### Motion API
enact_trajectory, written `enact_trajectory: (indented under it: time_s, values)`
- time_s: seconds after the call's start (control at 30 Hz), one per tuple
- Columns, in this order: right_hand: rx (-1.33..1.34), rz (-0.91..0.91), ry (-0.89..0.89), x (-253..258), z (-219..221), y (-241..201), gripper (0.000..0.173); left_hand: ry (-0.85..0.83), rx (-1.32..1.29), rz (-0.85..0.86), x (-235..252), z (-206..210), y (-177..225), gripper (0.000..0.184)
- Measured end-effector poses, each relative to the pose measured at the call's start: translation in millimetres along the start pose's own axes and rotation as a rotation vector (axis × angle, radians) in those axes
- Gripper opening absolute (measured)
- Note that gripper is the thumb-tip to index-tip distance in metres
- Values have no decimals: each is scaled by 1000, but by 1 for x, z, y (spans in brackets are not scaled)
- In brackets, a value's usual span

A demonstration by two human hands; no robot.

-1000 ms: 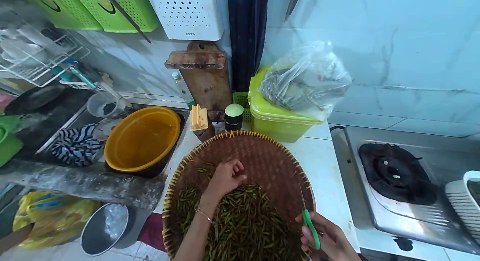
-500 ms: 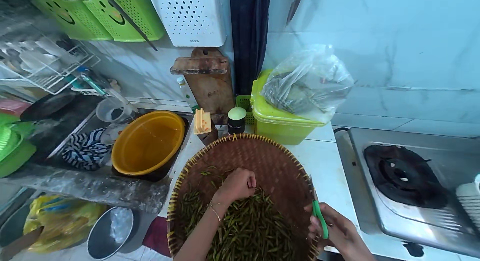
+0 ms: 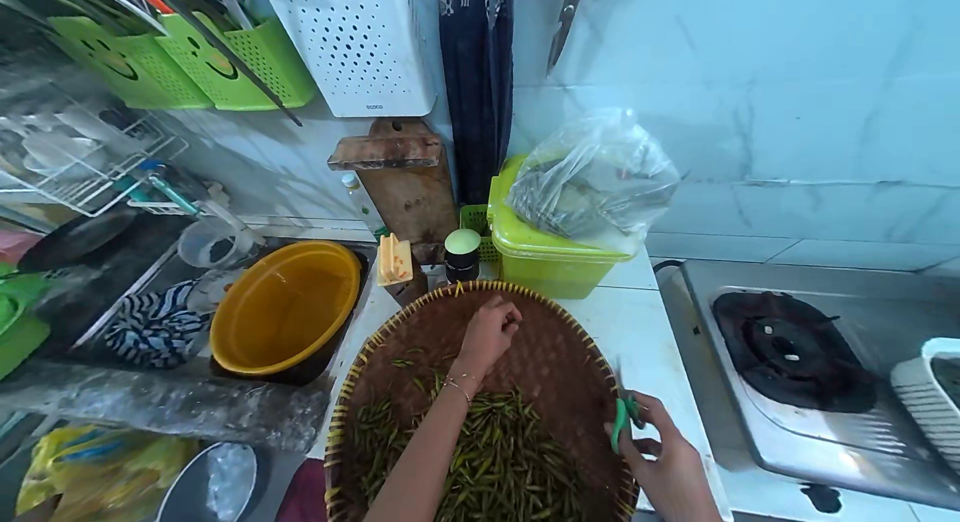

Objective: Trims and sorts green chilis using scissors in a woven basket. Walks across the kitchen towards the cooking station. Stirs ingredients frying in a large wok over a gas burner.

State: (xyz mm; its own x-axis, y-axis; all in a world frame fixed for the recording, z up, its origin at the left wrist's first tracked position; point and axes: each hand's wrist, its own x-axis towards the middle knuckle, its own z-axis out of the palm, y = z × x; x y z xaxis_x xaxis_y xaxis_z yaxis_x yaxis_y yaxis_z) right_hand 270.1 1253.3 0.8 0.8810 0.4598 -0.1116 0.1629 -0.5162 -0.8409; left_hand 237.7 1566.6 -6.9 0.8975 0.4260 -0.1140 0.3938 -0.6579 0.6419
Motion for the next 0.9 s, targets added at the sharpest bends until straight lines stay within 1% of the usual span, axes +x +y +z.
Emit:
enact_trajectory:
  time_s: [0.1,0.3,0.37,0.4,0.43,0.47,0.5,0.53,0.6,0.63,0.67,0.7,0.73,0.77,0.9]
  values:
    - [-61,50,-88,-11,-7,-6,59,9,-42,6,-6,-1,-3,17]
    - [-49,70,-205,-28,-26,-4,58,50,-20,36,-16,-2,-3,14]
    - [-56,74,-228,-29,-32,-1,57,77,-21,27,-20,-3,0,18]
    - [-70,72,-226,-30,-36,0,57,90,-18,23,-24,-4,1,24]
    - [-78,66,-212,-31,-41,1,57,106,-8,26,-28,-3,1,30]
    - [-75,51,-186,-32,-46,2,56,118,-4,32,-34,-2,0,32]
    - [-63,31,-151,-31,-51,2,56,98,-5,32,-42,-2,0,31]
    - [-47,15,-116,-30,-57,2,57,36,-17,20,-53,-3,2,29]
    - [-8,-4,-64,-26,-66,-2,57,-160,-1,-49,-75,-4,10,27]
    - [10,-2,-48,-25,-69,-5,57,-264,54,-120,-85,-2,17,32]
    - [27,-1,-36,-24,-68,-10,56,-344,112,-194,-91,1,22,41]
    - [38,-14,-34,-22,-66,-14,55,-384,152,-258,-95,8,26,51]
    - [49,-33,-42,-21,-63,-18,54,-388,168,-304,-98,15,30,57]
    - [61,-57,-57,-20,-57,-22,54,-377,169,-331,-98,21,33,57]
    - [80,-105,-120,-20,-33,-33,52,-382,134,-380,-96,31,53,36]
